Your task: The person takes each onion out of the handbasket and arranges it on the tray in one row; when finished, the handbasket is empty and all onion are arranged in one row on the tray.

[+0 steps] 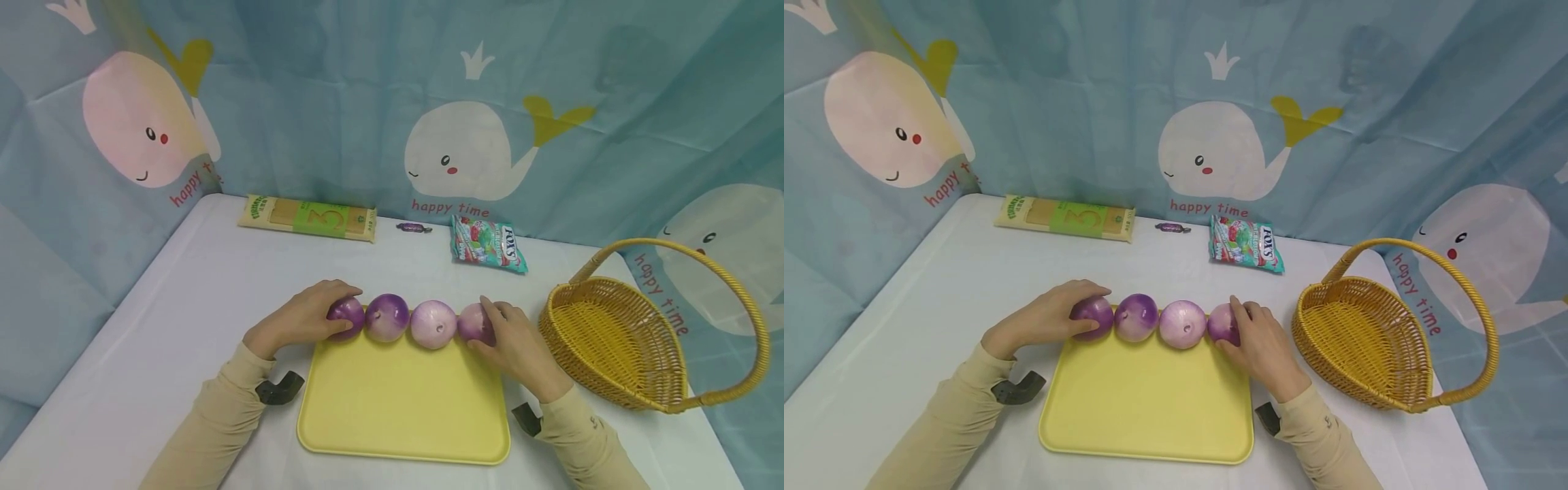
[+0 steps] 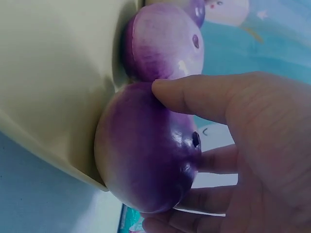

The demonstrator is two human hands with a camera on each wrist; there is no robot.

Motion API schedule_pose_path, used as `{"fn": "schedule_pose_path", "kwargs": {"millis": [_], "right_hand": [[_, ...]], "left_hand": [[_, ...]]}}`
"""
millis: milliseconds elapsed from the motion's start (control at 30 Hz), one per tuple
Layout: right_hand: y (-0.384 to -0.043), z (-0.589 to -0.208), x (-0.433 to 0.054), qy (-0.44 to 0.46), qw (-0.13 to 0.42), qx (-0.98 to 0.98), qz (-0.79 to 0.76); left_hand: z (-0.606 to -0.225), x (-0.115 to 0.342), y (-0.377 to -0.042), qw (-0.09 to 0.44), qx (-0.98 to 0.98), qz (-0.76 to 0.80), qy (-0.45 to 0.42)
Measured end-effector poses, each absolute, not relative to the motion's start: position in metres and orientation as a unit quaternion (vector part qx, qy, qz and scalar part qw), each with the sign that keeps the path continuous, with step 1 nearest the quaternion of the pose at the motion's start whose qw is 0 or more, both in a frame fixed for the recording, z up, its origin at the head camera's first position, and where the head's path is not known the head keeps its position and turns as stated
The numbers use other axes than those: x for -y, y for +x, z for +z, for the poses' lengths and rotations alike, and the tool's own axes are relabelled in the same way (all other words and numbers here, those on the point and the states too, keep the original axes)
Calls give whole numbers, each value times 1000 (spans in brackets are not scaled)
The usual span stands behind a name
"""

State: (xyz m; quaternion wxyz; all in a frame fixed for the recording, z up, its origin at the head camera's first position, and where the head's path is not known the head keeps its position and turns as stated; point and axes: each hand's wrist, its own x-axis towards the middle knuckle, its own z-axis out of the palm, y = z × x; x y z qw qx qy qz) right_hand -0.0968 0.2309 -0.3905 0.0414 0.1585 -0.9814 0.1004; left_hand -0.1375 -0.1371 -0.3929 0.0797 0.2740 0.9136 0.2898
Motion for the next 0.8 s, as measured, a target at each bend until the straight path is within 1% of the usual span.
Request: {"fn": "schedule_pose_path", "kwargs": {"millis": [567,700,800], "right_hand": [[-98,-390,-230,168,46,982,79],[-98,-390,-230,170,55,981,77],[-98,-390,-231,179,74,978,80]], "left_hand": [[-391,139,-134,73,-911,297,275],[-391,138,-135,78,-910,299,277],[-390,138,-135,74,-910,300,277]]}}
